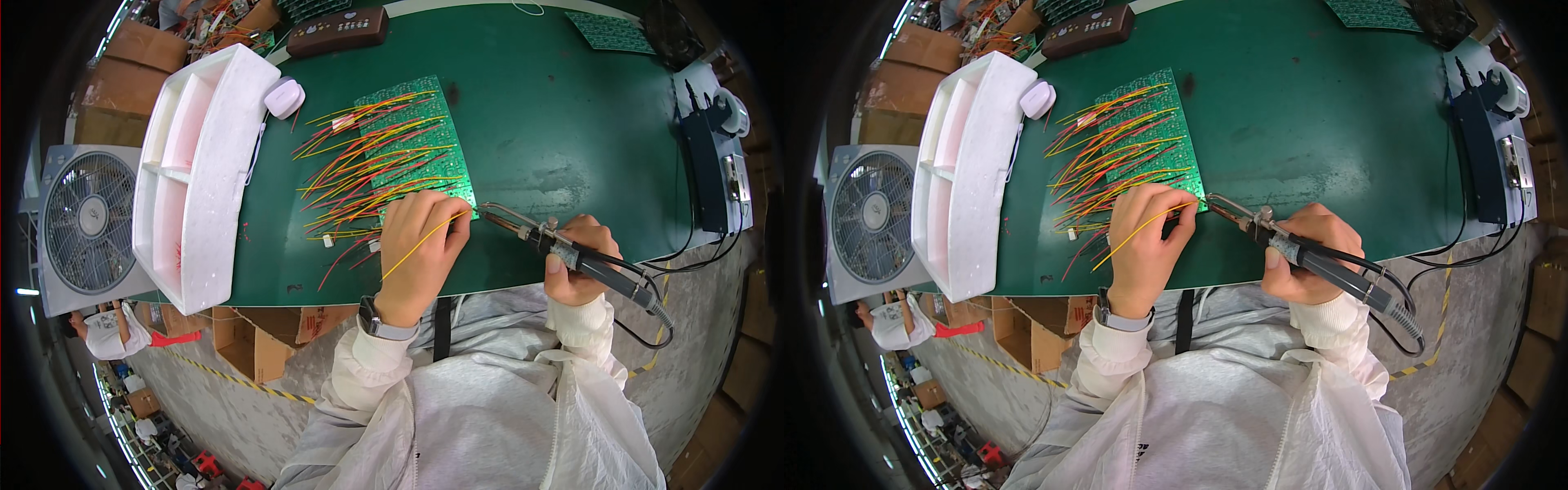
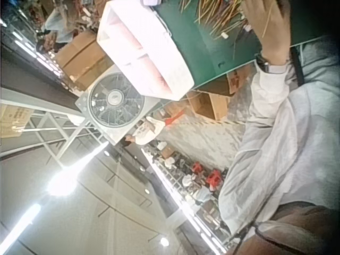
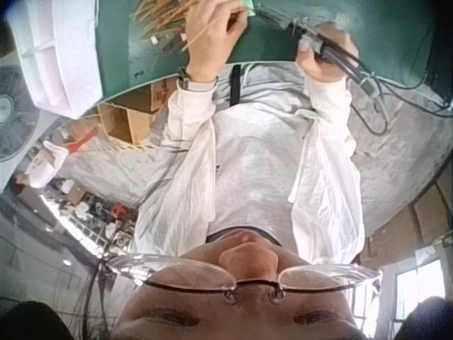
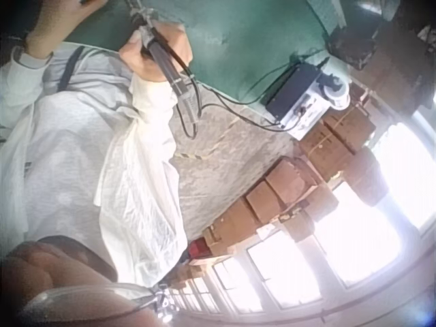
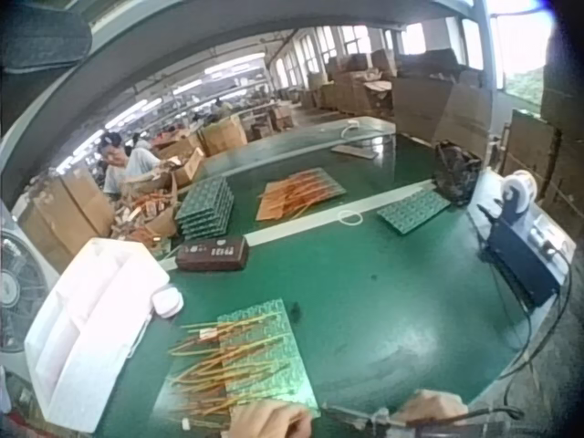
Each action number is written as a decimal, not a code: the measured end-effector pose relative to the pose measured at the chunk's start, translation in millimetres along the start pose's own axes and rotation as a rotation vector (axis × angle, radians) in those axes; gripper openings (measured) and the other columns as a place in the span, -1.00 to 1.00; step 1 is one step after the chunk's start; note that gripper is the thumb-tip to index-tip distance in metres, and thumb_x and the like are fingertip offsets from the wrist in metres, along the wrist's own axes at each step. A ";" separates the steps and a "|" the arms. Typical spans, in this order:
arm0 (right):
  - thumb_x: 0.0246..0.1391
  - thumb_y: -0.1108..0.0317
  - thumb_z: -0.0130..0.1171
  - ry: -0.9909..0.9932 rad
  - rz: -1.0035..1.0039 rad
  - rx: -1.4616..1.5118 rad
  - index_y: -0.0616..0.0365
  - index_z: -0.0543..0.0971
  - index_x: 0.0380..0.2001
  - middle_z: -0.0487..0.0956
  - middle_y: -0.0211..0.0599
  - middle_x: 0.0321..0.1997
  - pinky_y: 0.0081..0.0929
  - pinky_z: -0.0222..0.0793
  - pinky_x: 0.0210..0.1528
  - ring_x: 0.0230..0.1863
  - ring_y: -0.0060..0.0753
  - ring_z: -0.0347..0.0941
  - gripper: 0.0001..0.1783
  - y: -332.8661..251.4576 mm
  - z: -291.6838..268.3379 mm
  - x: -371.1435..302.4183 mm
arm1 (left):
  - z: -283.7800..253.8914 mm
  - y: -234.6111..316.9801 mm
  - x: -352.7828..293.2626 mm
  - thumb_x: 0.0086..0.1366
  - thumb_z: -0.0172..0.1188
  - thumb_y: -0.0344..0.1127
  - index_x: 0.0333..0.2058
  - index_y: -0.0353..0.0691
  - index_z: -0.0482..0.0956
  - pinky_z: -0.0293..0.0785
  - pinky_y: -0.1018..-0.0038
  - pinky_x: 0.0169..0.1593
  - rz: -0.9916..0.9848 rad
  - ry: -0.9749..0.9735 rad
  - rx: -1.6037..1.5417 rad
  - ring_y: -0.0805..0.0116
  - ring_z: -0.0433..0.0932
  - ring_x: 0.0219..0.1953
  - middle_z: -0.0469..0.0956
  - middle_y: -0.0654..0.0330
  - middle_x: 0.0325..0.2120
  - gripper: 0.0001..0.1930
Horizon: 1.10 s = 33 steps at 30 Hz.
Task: The person solders wires onto a circuit board using a soldering iron, sets the completed board aside, and places a new circuit board in front of them. The person then takes wires from a container and solders them onto the new circuit board with the soldering iron.
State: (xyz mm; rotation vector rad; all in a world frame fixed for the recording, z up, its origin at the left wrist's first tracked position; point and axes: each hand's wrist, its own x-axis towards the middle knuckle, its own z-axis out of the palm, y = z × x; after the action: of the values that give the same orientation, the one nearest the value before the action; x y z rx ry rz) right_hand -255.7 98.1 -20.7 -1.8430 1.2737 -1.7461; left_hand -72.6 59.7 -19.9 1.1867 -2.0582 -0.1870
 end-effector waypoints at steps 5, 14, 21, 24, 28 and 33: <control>-0.30 0.33 0.20 0.005 -0.019 0.013 0.25 0.35 -0.58 0.39 -0.29 -0.74 -0.65 0.20 -0.69 -0.75 -0.51 0.31 -0.73 1.3 1.0 0.3 | 1.8 -0.6 -1.0 -0.12 0.21 -0.50 -0.49 -0.17 0.44 0.25 0.49 -0.40 -0.025 -0.010 -0.017 0.38 0.37 -0.52 0.39 0.30 -0.54 -0.83; -0.29 0.35 0.19 0.017 -0.018 0.048 0.26 0.35 -0.56 0.39 -0.28 -0.73 -0.65 0.18 -0.70 -0.76 -0.52 0.28 -0.74 2.2 1.3 0.2 | 2.3 0.2 -1.4 -0.12 0.21 -0.50 -0.49 -0.17 0.43 0.24 0.48 -0.39 -0.026 0.001 -0.022 0.36 0.36 -0.51 0.39 0.29 -0.54 -0.82; -0.30 0.35 0.20 0.058 -0.005 0.094 0.26 0.36 -0.56 0.40 -0.28 -0.70 -0.65 0.19 -0.67 -0.73 -0.52 0.29 -0.73 4.5 0.4 -1.4 | 2.4 0.9 -0.7 -0.13 0.21 -0.51 -0.49 -0.17 0.43 0.23 0.47 -0.39 -0.008 -0.002 0.000 0.35 0.37 -0.50 0.39 0.29 -0.54 -0.81; -0.29 0.34 0.21 0.059 -0.011 0.092 0.26 0.36 -0.56 0.40 -0.28 -0.70 -0.65 0.19 -0.67 -0.73 -0.52 0.28 -0.73 4.5 1.3 -1.1 | 2.7 -0.4 -1.7 -0.14 0.21 -0.51 -0.49 -0.17 0.43 0.22 0.46 -0.41 -0.012 -0.003 0.000 0.35 0.37 -0.49 0.39 0.30 -0.54 -0.81; -0.27 0.28 0.20 0.116 0.044 0.091 0.27 0.34 -0.55 0.37 -0.27 -0.67 -0.61 0.20 -0.61 -0.68 -0.49 0.27 -0.68 5.8 0.6 -4.4 | -1.9 1.9 -0.4 -0.13 0.22 -0.50 -0.47 -0.18 0.44 0.24 0.48 -0.37 -0.014 -0.005 -0.014 0.31 0.37 -0.48 0.40 0.27 -0.52 -0.81; -0.26 0.21 0.19 0.245 0.145 0.113 0.29 0.32 -0.54 0.34 -0.27 -0.64 -0.57 0.16 -0.53 -0.61 -0.49 0.23 -0.63 2.1 1.6 -2.2 | -39.7 12.6 0.3 -0.05 0.19 -0.50 -0.38 -0.17 0.44 0.27 0.45 -0.28 -0.256 0.405 -0.133 0.33 0.36 -0.38 0.38 0.20 -0.48 -0.79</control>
State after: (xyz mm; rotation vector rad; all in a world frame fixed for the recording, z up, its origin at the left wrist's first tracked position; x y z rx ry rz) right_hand -254.8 97.9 -24.0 -1.4724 1.3288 -1.9649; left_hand -55.1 75.6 14.4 1.2834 -1.5209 -0.1845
